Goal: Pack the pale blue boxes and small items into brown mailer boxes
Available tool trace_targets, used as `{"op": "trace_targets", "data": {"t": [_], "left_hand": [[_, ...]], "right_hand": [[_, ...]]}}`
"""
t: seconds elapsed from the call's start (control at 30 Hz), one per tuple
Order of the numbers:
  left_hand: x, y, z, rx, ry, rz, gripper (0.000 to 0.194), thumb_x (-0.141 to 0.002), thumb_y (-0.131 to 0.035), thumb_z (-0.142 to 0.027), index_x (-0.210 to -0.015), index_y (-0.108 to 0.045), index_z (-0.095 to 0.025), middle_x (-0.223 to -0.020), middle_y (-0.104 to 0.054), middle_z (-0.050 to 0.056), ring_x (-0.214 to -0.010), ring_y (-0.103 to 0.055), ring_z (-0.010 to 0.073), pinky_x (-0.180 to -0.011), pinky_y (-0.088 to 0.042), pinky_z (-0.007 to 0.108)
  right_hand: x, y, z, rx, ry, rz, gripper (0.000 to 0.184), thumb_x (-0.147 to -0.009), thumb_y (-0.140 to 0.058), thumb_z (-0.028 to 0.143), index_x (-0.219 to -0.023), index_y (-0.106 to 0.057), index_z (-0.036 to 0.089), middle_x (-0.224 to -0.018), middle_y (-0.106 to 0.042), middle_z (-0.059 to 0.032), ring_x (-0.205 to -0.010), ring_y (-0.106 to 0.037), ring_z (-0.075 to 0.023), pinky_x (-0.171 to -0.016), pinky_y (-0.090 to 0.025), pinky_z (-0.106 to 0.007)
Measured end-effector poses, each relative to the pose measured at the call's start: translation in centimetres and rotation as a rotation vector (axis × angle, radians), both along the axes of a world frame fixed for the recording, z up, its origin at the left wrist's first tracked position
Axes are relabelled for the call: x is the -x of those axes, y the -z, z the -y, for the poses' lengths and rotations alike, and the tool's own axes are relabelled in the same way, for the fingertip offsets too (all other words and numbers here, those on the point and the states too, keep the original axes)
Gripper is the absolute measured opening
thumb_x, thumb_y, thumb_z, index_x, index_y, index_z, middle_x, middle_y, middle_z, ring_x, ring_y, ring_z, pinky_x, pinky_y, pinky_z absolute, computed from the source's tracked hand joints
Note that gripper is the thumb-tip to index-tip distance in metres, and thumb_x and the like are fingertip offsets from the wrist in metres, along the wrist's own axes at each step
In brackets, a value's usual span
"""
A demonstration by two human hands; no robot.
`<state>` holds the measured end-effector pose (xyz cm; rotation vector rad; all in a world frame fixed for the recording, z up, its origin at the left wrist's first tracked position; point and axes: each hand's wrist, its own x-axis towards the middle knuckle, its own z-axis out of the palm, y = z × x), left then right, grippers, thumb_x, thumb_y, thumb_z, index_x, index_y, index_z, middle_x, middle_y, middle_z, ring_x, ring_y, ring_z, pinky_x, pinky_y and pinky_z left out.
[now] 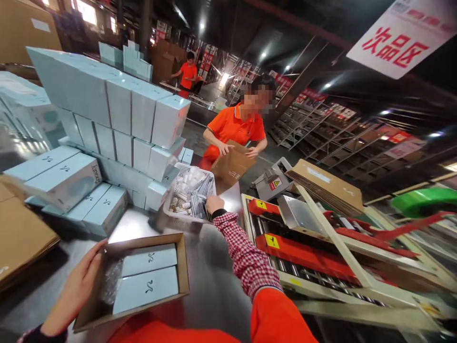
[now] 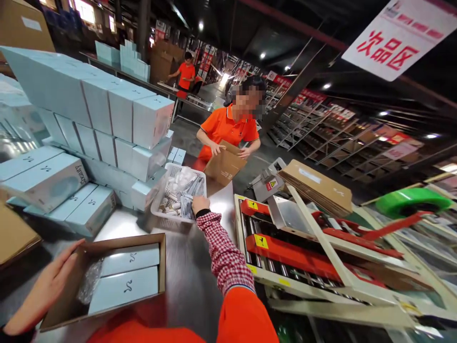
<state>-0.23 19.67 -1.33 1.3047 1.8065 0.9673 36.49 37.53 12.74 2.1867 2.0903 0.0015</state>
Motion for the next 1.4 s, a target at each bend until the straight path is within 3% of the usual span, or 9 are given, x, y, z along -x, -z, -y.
{"op": "trace_targets", "data": {"t": [0.2, 0.33, 0.43, 0.6, 0.7, 0.9, 1.07, 1.23, 1.4], "left_hand": [[-1.4, -1.3, 0.5, -0.024, 0.0, 0.085, 0.065, -0.084, -0.039, -0.055, -0.129, -0.057, -0.012, -0.139, -0.057, 0.014, -0.135, -0.047, 0.0297, -0.118, -0.027, 0.047], [-2.6, -1.3, 0.6, -0.031, 0.006, 0.129, 0.063, -0.086, -0.04, -0.052, -0.133, -0.054, -0.012, -0.142, -0.054, 0.014, -0.135, -0.047, 0.0296, -0.118, -0.026, 0.049], [-2.8, -1.9, 0.7, -0.027, 0.052, 0.149, 0.066, -0.087, -0.039, -0.051, -0.137, -0.05, -0.01, -0.146, -0.05, 0.016, -0.137, -0.043, 0.0297, -0.119, -0.025, 0.049], [-0.1, -2.5, 3.3, 0.025, 0.027, 0.14, 0.084, -0.078, -0.053, -0.066, -0.142, -0.042, -0.013, -0.148, -0.045, 0.018, -0.136, -0.043, 0.0331, -0.114, -0.034, 0.053], [1.5, -0.7, 6.5, 0.041, 0.062, 0.152, 0.083, -0.063, -0.069, -0.069, -0.126, -0.057, -0.016, -0.127, -0.06, 0.018, -0.117, -0.06, 0.0362, -0.096, -0.054, 0.05], [0.1, 2.2, 10.4, -0.201, 0.409, -0.1, 0.069, -0.07, -0.073, -0.058, -0.129, -0.061, -0.026, -0.128, -0.065, 0.01, -0.115, -0.063, 0.0314, -0.097, -0.054, 0.04], [-1.5, -0.7, 7.9, -0.193, 0.851, -0.443, 0.042, -0.085, -0.066, -0.04, -0.124, -0.063, -0.022, -0.123, -0.07, 0.008, -0.108, -0.068, 0.0223, -0.094, -0.055, 0.029], [-2.9, -2.9, 3.8, -0.429, 0.662, -0.864, 0.093, -0.061, -0.085, -0.029, -0.144, -0.044, -0.016, -0.148, -0.046, 0.021, -0.132, -0.047, 0.0398, -0.109, -0.039, 0.055], [-1.5, -0.1, 2.9, -0.433, 0.608, -0.742, 0.094, -0.058, -0.081, -0.061, -0.134, -0.056, -0.012, -0.13, -0.061, 0.023, -0.119, -0.056, 0.0405, -0.102, -0.044, 0.053]], "right_hand": [[0.3, -0.4, 7.7, -0.099, 0.052, -0.69, 0.038, -0.098, -0.035, 0.041, -0.098, -0.063, 0.014, -0.087, -0.068, -0.0087, -0.079, -0.066, -0.0199, -0.072, -0.054, -0.032], [4.2, 2.8, 16.2, 0.356, 0.183, -1.611, 0.047, -0.08, -0.062, 0.061, -0.094, -0.061, 0.016, -0.081, -0.068, -0.0058, -0.069, -0.067, -0.0176, -0.062, -0.057, -0.031], [3.5, 3.1, 19.0, 0.74, 0.177, -1.455, 0.05, -0.078, -0.065, 0.06, -0.097, -0.06, 0.015, -0.075, -0.067, -0.0044, -0.052, -0.063, -0.0135, -0.047, -0.052, -0.025], [-3.6, 2.7, 15.6, 0.595, -0.04, -1.289, 0.058, -0.076, -0.072, 0.04, -0.125, -0.056, 0.015, -0.111, -0.067, -0.012, -0.087, -0.069, -0.0172, -0.064, -0.054, -0.024], [-3.5, 6.9, 13.2, 0.567, -0.072, -1.481, 0.084, -0.06, -0.082, 0.036, -0.135, -0.049, 0.016, -0.141, -0.05, -0.018, -0.128, -0.051, -0.0251, -0.098, -0.046, -0.039], [4.6, 15.8, 14.0, 0.343, -0.021, -1.51, 0.101, -0.048, -0.085, 0.051, -0.134, -0.042, 0.018, -0.138, -0.05, -0.0176, -0.125, -0.051, -0.0306, -0.111, -0.037, -0.048], [5.6, 16.6, 16.3, 0.092, 0.015, -1.176, 0.102, -0.05, -0.087, 0.043, -0.136, -0.038, 0.016, -0.136, -0.049, -0.0179, -0.13, -0.044, -0.0336, -0.115, -0.031, -0.052], [4.6, 16.5, 18.4, 0.073, -0.111, -1.158, 0.08, -0.061, -0.08, 0.036, -0.129, -0.045, 0.014, -0.129, -0.052, -0.0157, -0.124, -0.048, -0.0314, -0.113, -0.033, -0.05], [2.7, 16.8, 19.8, 0.125, -0.129, -1.218, 0.047, -0.083, -0.059, 0.04, -0.122, -0.054, 0.015, -0.117, -0.061, -0.0127, -0.112, -0.057, -0.0277, -0.104, -0.042, -0.048]]}}
